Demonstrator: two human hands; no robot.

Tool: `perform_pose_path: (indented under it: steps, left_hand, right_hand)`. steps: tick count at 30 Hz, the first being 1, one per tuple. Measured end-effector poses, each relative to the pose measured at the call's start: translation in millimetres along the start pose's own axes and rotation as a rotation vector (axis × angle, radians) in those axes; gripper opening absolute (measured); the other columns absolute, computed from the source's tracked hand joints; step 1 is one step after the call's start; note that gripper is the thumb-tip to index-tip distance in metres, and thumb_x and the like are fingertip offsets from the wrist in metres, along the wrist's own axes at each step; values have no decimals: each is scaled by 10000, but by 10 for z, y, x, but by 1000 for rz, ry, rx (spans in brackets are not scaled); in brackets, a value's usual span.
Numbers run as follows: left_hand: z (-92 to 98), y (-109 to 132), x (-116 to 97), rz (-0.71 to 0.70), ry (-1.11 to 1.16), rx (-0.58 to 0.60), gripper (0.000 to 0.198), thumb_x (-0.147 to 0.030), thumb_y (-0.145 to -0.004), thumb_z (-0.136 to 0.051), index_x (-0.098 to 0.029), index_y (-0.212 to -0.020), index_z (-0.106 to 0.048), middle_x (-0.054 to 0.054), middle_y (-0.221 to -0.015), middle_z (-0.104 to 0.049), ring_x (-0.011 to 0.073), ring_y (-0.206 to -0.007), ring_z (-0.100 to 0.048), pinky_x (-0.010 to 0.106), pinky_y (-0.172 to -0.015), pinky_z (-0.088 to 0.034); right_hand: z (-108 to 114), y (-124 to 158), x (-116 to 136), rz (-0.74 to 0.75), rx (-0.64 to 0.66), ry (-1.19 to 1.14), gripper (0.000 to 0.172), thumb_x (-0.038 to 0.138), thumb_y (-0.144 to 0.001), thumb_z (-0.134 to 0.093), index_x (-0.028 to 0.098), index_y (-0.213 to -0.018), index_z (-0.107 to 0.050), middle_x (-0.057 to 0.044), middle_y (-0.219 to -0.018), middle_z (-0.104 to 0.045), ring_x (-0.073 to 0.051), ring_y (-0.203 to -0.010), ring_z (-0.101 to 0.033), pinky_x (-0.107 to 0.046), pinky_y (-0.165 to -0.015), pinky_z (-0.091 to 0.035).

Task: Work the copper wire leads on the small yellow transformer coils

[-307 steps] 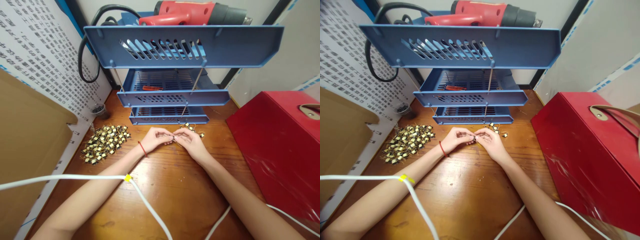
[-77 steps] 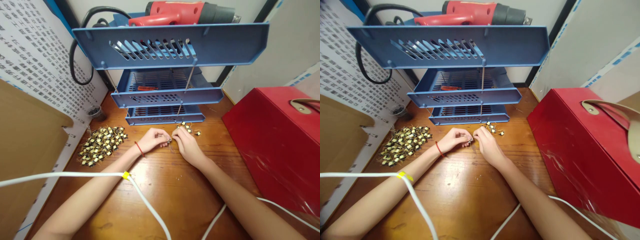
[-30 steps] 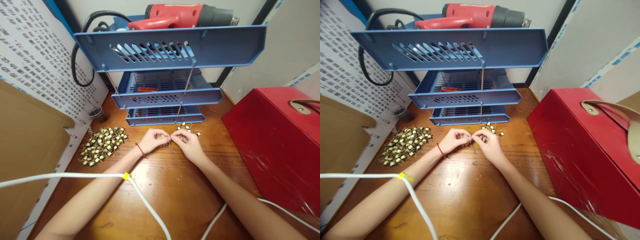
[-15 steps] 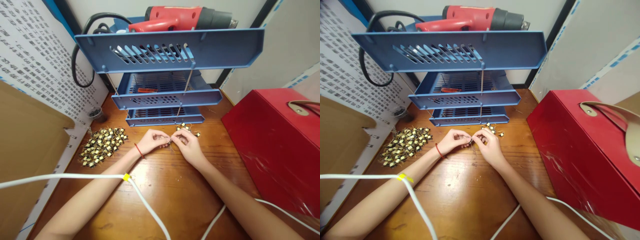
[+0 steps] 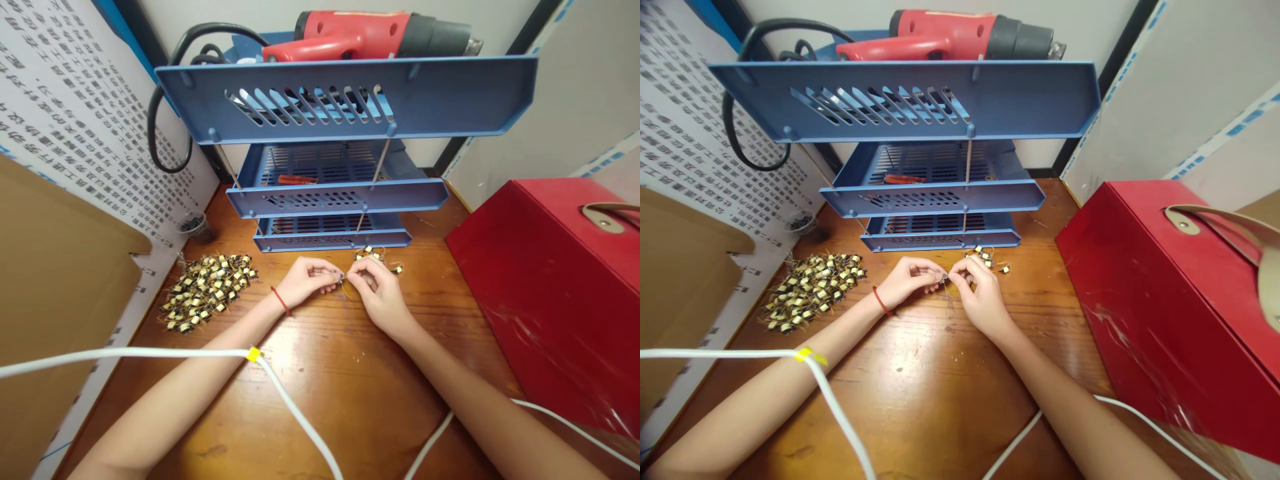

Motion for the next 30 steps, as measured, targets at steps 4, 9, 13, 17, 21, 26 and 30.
perform_pose_path:
  steps: [4, 9, 13, 17, 21, 26, 30]
  left_hand:
    - [-41, 14, -15, -19, -81, 45, 158, -227, -643, -655, -93, -725, -674, 0, -537, -598, 68, -476, -495, 182, -495, -402]
    - [-79, 18, -42, -9, -108, 117, 128, -200, -639, -641, -90, -702, -664, -20, -508, -564, 52, -457, -451, 175, -487, -373]
    - [-94, 19, -51, -20, -123, 146, 136, -203, -629, -640, -85, -695, -655, -27, -508, -539, 50, -465, -423, 177, -480, -344]
    - [-111, 18, -37, -49, -184, 173, 165, -231, -640, -634, -80, -705, -655, -33, -509, -513, 56, -475, -413, 193, -502, -346]
    - [-117, 16, -30, -57, -207, 189, 180, -245, -650, -636, -80, -719, -659, -25, -524, -527, 65, -493, -437, 199, -518, -366]
    - [-100, 6, -9, -50, -206, 193, 197, -257, -646, -660, -79, -730, -674, -7, -534, -560, 74, -495, -463, 191, -497, -371]
    - [-104, 6, 6, -56, -204, 205, 203, -262, -644, -666, -80, -734, -679, -7, -527, -559, 69, -477, -456, 186, -480, -363]
  right_hand:
    - [-31, 2, 37, 17, 40, 18, 128, 174, -835, -491, 201, -717, -533, -14, -729, -517, -154, -683, -488, -292, -627, -390]
    - [-50, 2, 72, 31, 69, 48, 129, 147, -826, -501, 199, -712, -531, -7, -715, -513, -145, -662, -473, -282, -619, -381]
    - [-69, 9, 104, 57, 88, 59, 133, 130, -826, -496, 200, -717, -525, -14, -731, -517, -149, -681, -480, -285, -631, -385]
    - [-84, 18, 140, 100, 101, 72, 146, 110, -822, -489, 201, -714, -526, -19, -739, -519, -155, -704, -488, -288, -644, -390]
    - [-84, 21, 154, 109, 102, 70, 144, 112, -822, -492, 202, -719, -536, -21, -744, -524, -156, -705, -492, -287, -639, -392]
    - [-91, 5, 117, 62, 115, 46, 129, 111, -811, -520, 194, -717, -550, -10, -724, -526, -142, -671, -484, -272, -623, -388]
    - [-101, 1, 72, 27, 131, 26, 109, 131, -808, -534, 191, -720, -557, -9, -722, -530, -140, -667, -484, -276, -620, -389]
Point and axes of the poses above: each hand's wrist, its own y-axis away from the middle knuckle, its own z-axis out of the back of the hand, x = y × z, the point moved 8 cm from there along -y, towards the middle knuckle
